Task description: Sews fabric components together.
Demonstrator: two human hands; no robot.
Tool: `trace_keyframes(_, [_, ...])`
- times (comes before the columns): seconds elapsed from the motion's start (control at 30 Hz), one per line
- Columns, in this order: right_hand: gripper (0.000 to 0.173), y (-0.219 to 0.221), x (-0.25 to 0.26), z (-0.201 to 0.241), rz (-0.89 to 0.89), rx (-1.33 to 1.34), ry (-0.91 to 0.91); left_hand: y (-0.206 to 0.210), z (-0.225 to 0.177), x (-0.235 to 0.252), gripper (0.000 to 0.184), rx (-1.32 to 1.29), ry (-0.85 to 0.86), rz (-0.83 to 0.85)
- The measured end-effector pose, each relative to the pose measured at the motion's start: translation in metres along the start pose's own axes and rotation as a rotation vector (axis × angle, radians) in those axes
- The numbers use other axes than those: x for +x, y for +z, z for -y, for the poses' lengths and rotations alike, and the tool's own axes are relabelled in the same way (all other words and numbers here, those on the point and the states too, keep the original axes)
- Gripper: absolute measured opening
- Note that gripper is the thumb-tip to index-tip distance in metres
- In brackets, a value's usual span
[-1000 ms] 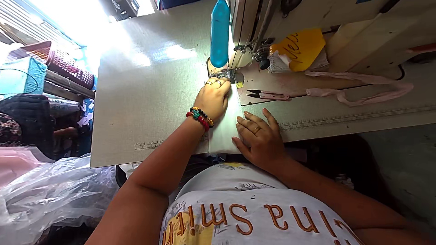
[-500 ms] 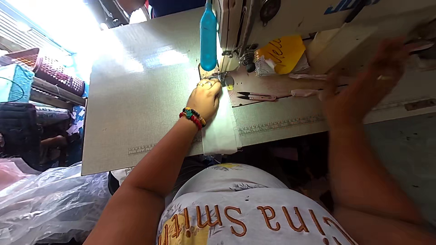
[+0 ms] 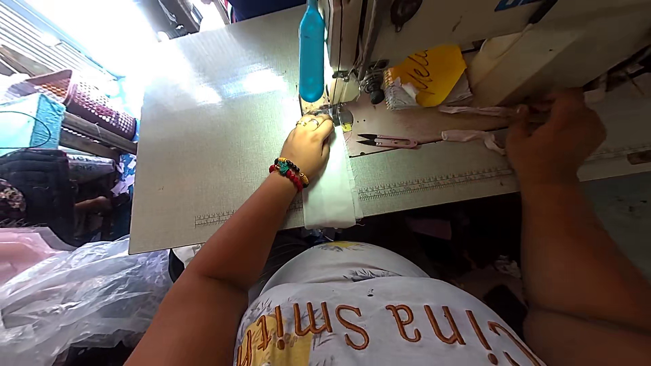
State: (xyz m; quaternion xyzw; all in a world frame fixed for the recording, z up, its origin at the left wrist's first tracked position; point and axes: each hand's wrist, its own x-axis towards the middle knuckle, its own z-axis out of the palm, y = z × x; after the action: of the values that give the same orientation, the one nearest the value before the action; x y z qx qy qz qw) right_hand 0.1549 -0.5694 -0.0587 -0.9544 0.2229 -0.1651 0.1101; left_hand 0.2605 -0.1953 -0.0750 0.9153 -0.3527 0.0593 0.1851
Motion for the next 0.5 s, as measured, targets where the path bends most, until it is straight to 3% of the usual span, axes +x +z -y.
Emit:
trace_keyframes(0.4, [0.05, 0.0023, 0.0013, 0.0005, -0.009, -0.016, 0.008, -0.0005, -0.0009, -0.0027, 0.031, -0.001, 0.023, -0.01])
trace_keyframes(0.5, [0.053, 0.0037, -0.0019, -0.0051, -0.11, 0.004, -0.044, -0.0014, -0.002, -0.0037, 0.031, -0.006, 0.021, -0.01])
